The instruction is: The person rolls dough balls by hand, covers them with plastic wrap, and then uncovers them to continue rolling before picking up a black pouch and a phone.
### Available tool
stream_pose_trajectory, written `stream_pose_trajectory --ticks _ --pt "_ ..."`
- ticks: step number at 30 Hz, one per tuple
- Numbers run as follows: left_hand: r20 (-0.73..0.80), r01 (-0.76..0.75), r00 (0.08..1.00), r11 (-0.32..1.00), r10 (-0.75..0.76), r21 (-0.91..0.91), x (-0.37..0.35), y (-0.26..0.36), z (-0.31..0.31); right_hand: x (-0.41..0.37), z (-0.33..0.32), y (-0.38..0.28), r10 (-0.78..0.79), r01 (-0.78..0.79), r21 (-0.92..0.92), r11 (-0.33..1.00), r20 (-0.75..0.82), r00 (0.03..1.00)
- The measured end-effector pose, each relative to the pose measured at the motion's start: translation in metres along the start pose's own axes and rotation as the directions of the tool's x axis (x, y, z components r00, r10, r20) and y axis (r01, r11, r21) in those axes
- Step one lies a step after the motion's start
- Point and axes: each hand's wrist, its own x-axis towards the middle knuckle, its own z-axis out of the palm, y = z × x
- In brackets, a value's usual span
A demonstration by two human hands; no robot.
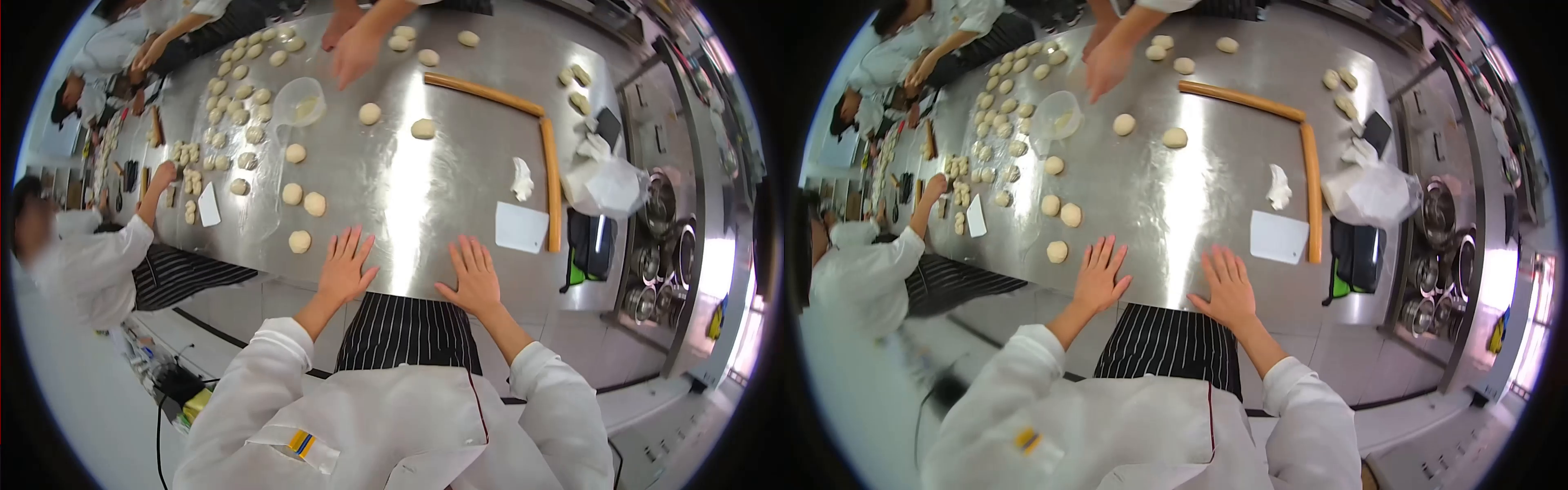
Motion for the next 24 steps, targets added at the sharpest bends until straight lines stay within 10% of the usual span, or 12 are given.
stream_pose_trajectory --ticks 5,12,15,17,19,21,24 --pt "-0.276 0.421 0.876 0.906 -0.395 0.039 0.063 0.031 0.017 0.124 0.008 -0.02 0.228 -0.303 -0.196 0.933 -0.33 0.916" --pt "-0.001 -0.008 1.0 0.989 0.008 -0.145 -0.043 0.006 0.014 0.037 0.025 -0.036 -0.253 0.253 -0.219 0.942 0.031 0.967" --pt "0.055 0.121 0.992 0.978 -0.113 -0.17 -0.079 -0.018 0.008 0.058 -0.004 -0.005 -0.175 0.189 -0.161 0.969 0.099 0.98" --pt "-0.026 0.097 0.994 0.951 -0.109 -0.293 -0.106 -0.043 0.017 0.118 -0.021 0.022 0.053 -0.108 -0.211 0.972 -0.25 0.967" --pt "-0.139 0.01 0.988 0.918 -0.071 -0.397 -0.102 -0.056 0.024 0.188 -0.074 0.001 0.468 -0.349 0.411 0.842 -0.236 0.852" --pt "-0.295 0.264 0.797 0.742 -0.528 -0.616 -0.101 -0.061 -0.002 0.241 -0.079 -0.007 0.399 -0.34 0.222 0.914 -0.338 0.852" --pt "-0.387 0.48 0.653 0.752 -0.651 -0.452 -0.045 -0.072 -0.054 0.282 -0.061 0.018 0.266 -0.262 0.06 0.963 -0.345 0.9"
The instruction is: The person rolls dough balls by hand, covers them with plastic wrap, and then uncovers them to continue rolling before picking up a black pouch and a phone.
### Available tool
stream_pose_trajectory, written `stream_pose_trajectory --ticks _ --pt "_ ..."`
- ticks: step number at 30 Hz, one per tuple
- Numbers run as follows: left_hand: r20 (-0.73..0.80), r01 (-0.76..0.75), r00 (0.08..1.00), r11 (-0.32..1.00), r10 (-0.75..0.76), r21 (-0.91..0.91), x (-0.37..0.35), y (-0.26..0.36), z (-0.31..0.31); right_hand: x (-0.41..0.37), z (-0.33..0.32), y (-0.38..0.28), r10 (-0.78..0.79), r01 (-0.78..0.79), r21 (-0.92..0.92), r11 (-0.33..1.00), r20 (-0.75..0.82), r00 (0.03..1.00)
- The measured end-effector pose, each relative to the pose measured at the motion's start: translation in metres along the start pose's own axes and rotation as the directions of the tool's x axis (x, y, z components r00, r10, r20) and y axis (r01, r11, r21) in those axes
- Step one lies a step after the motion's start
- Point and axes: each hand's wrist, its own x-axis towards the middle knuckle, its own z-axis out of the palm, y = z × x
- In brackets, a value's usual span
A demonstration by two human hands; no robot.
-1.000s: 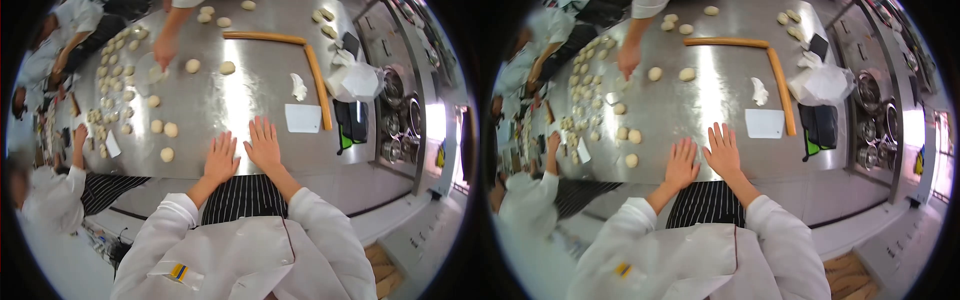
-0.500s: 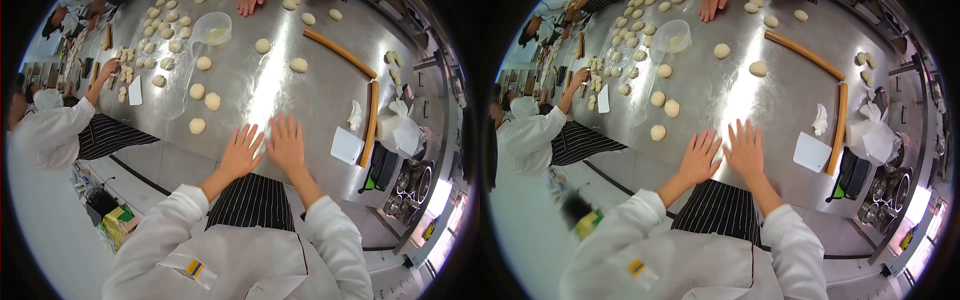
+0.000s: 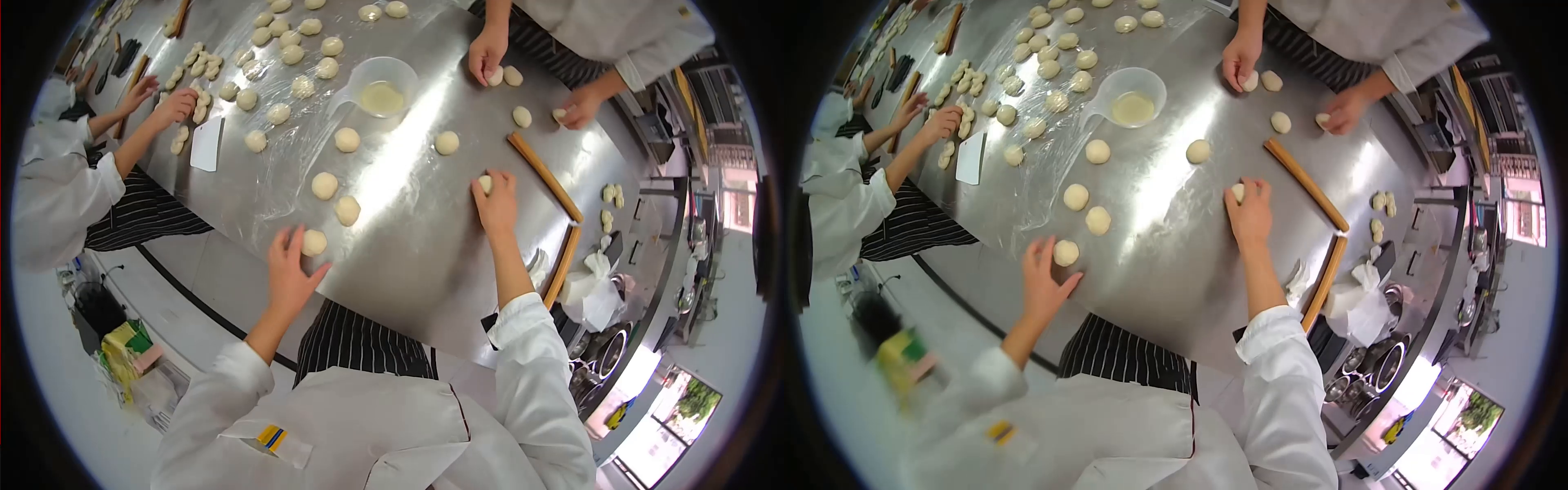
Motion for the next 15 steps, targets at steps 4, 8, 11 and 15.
stream_pose_trajectory --ticks 4,8,11,15 --pt "0.1 0.016 0.995 0.994 -0.005 -0.112 0.014 -0.038 0.039 0.004 0.014 -0.021 -0.297 0.302 0.205 0.931 -0.057 0.953" --pt "0.179 0.144 0.98 0.939 -0.091 -0.313 0.016 -0.041 0.032 0.003 0.026 -0.127 -0.266 0.23 0.178 0.957 0.217 0.939" --pt "0.195 0.204 0.972 0.887 -0.132 -0.415 0.045 -0.014 0.002 0.013 0.02 -0.135 -0.221 0.201 0.093 0.975 0.341 0.914" --pt "0.179 -0.036 0.978 0.939 0.103 -0.342 0.119 0.049 0.01 0.037 0.002 -0.122 -0.006 -0.011 0.104 0.995 0.163 0.987"
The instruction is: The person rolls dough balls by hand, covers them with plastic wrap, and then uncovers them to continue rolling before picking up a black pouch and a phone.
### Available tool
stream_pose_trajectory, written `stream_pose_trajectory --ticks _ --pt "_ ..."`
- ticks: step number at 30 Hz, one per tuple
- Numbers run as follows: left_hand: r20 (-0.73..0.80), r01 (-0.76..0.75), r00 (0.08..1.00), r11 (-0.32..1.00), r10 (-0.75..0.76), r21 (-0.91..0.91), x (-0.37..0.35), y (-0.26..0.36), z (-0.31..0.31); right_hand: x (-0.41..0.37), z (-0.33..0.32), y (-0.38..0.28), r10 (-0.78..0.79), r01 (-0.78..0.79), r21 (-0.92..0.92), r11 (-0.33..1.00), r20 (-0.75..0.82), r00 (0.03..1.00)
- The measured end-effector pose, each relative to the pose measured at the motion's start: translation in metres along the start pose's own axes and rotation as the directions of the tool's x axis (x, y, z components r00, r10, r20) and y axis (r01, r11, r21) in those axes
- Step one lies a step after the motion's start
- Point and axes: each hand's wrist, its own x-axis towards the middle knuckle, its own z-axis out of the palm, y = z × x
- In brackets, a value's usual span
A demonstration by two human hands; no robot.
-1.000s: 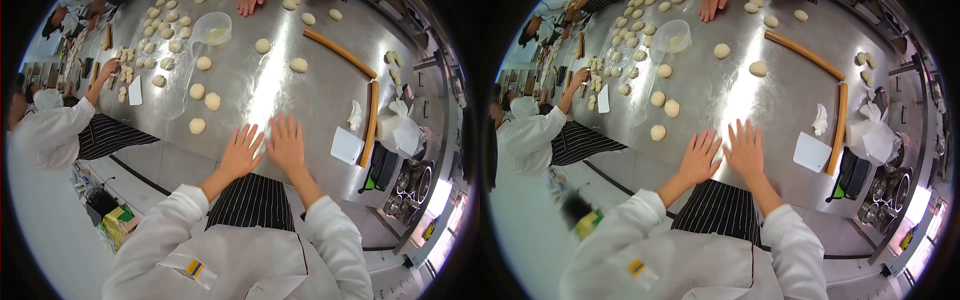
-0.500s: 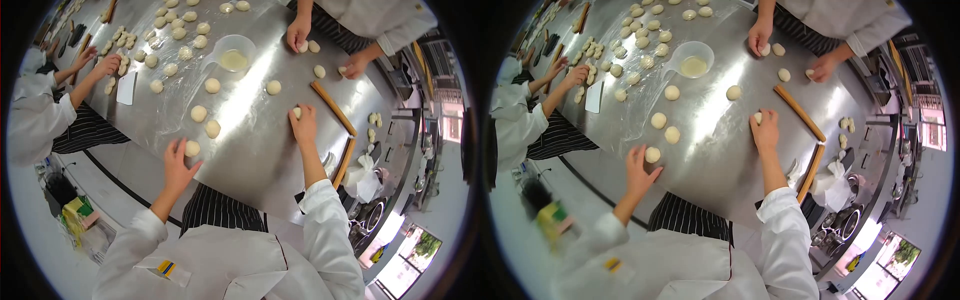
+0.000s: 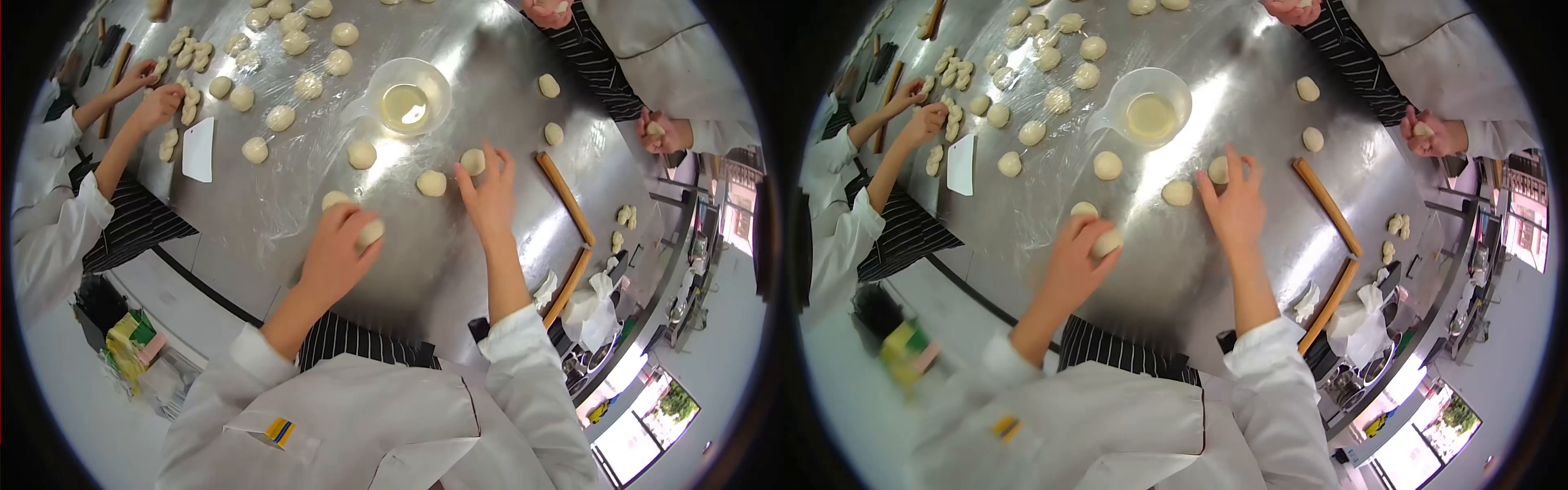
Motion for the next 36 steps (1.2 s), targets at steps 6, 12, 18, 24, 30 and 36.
stream_pose_trajectory --ticks 6,12,18,24,30,36 --pt "0.057 -0.143 0.99 0.953 0.133 0.267 0.052 0.014 0.039 0.033 0.014 0.038 -0.157 0.155 0.036 0.987 0.045 0.987" --pt "0.43 -0.264 0.861 0.961 0.273 -0.081 -0.01 0.042 0.056 0.018 0.034 0.037 -0.164 0.164 0.015 0.986 -0.005 0.986" --pt "0.354 -0.467 0.818 0.883 0.453 -0.05 0.038 0.154 0.01 -0.143 -0.042 0.109 0.17 -0.154 0.32 0.935 -0.022 0.985" --pt "0.48 -0.961 0.235 0.276 0.845 -0.016 0.024 0.354 -0.093 -0.262 -0.112 0.201 0.518 -0.506 0.133 0.852 -0.076 0.852" --pt "0.354 -0.991 -0.096 -0.122 0.93 0.053 -0.062 0.438 -0.071 -0.211 -0.09 0.255 0.279 -0.278 0.029 0.96 -0.161 0.947" --pt "0.376 -0.851 0.342 0.454 0.861 -0.266 -0.141 0.433 -0.006 -0.249 -0.123 0.27 0.093 -0.052 0.148 0.988 -0.29 0.952"
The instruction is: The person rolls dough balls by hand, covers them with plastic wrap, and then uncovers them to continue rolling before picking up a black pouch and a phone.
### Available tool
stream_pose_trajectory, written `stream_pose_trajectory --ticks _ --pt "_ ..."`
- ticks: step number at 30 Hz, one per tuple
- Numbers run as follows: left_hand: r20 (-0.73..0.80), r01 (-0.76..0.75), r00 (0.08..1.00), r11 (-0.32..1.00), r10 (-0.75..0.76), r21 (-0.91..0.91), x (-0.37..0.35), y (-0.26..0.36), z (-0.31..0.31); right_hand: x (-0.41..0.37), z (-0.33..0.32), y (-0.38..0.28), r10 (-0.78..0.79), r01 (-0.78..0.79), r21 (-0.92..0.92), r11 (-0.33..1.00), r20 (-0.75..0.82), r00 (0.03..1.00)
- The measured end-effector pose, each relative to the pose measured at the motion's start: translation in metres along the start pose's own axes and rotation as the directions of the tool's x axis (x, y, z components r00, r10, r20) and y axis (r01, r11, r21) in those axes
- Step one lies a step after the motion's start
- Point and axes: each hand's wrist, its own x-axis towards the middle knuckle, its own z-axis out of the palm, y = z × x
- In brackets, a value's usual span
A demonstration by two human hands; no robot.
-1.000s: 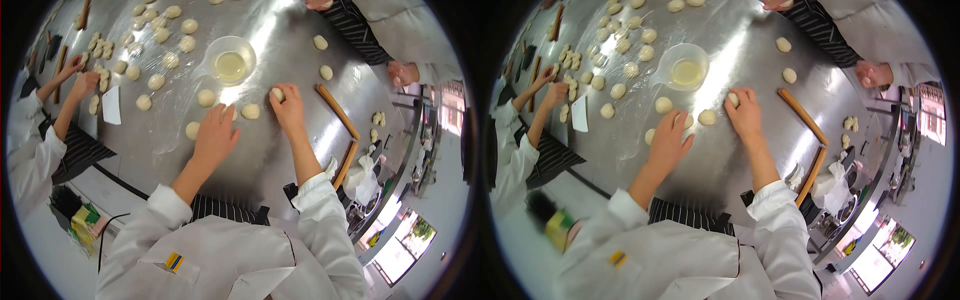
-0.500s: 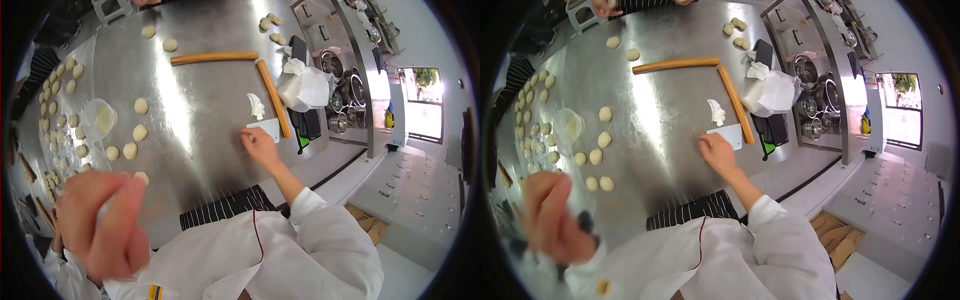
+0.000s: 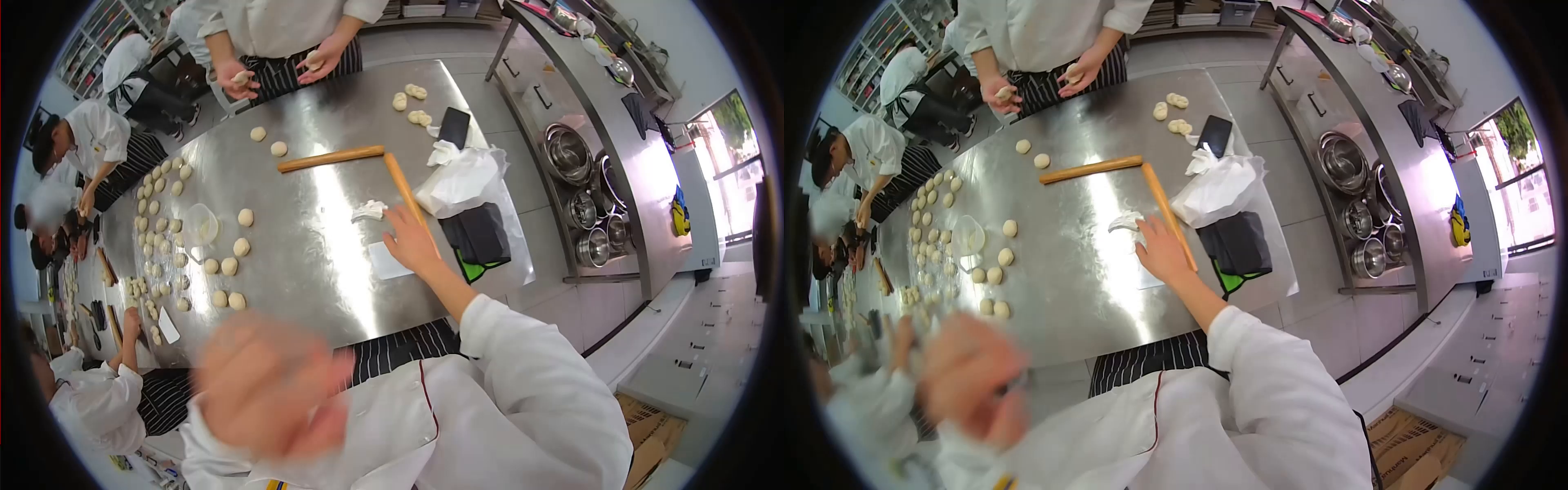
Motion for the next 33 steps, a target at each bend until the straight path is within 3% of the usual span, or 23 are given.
stream_pose_trajectory --ticks 1,2,3,5,6,7,8,10,11,12,14,15,17,21,23,24,30,33 --pt "0.074 0.185 0.981 0.977 -0.178 -0.103 -0.003 -0.021 0.045 -0.011 -0.014 0.008 -0.04 0.041 0.057 0.998 -0.019 0.999" --pt "0.241 0.558 0.827 0.796 -0.508 -0.235 -0.018 -0.054 0.105 -0.028 -0.025 0.015 0.061 -0.081 0.137 0.987 0.142 0.988" --pt "0.42 0.736 0.665 0.638 -0.617 -0.227 -0.037 -0.099 0.169 -0.049 -0.035 0.024 0.146 -0.212 0.194 0.958 0.304 0.941" --pt "0.243 0.482 0.843 0.874 -0.481 0.057 -0.099 -0.165 0.285 -0.095 -0.042 0.038 0.122 -0.241 0.253 0.937 0.41 0.904" --pt "0.179 0.499 0.846 0.864 -0.503 0.066 -0.112 -0.183 0.323 -0.118 -0.056 0.035 0.201 -0.37 0.337 0.866 0.443 0.874" --pt "0.137 0.393 0.902 0.91 -0.41 0.136 -0.111 -0.191 0.339 -0.126 -0.072 0.032 0.263 -0.481 0.417 0.771 0.479 0.837" --pt "0.164 0.293 0.935 0.944 -0.316 0.15 -0.108 -0.198 0.35 -0.12 -0.084 0.04 0.276 -0.473 0.414 0.778 0.452 0.848" --pt "0.195 0.13 0.968 0.978 -0.161 0.162 -0.105 -0.216 0.36 -0.107 -0.105 0.068 0.605 -0.622 0.584 0.521 0.262 0.752" --pt "0.177 0.142 0.969 0.976 -0.171 0.164 -0.105 -0.224 0.365 -0.093 -0.108 0.103 0.564 -0.46 0.588 0.666 0.006 0.825" --pt "0.156 0.108 0.979 0.981 -0.133 0.162 -0.107 -0.234 0.366 -0.065 -0.14 0.102 0.7 -0.545 0.649 0.53 0.028 0.714" --pt "0.149 0.084 0.983 0.982 -0.109 0.171 -0.115 -0.253 0.35 -0.015 -0.169 0.108 0.876 -0.496 0.837 0.233 0.04 0.48" --pt "0.128 0.109 0.982 0.974 -0.136 0.199 -0.117 -0.256 0.342 0.013 -0.17 0.109 0.871 -0.494 0.838 0.23 0.049 0.489" --pt "0.144 0.115 0.979 0.972 -0.146 0.205 -0.124 -0.264 0.329 0.041 -0.173 0.107 0.919 -0.604 0.75 0.269 -0.012 0.394" --pt "0.131 0.206 0.964 0.959 -0.234 0.196 -0.141 -0.272 0.306 0.06 -0.14 0.114 0.907 -0.752 0.571 0.33 0.029 0.42" --pt "0.101 0.181 0.975 0.973 -0.196 0.141 -0.13 -0.288 0.303 0.067 -0.14 0.125 0.864 -0.708 0.596 0.378 0.046 0.501" --pt "0.078 0.193 0.976 0.972 -0.205 0.137 -0.128 -0.288 0.304 0.065 -0.137 0.123 0.853 -0.634 0.644 0.428 -0.057 0.518" --pt "0.066 0.212 0.973 0.971 -0.22 0.11 -0.125 -0.288 0.304 0.066 -0.13 0.109 0.917 -0.655 0.684 0.321 -0.051 0.396" --pt "0.058 0.207 0.975 0.973 -0.214 0.106 -0.127 -0.288 0.305 0.066 -0.14 0.092 0.922 -0.6 0.754 0.267 -0.02 0.386"
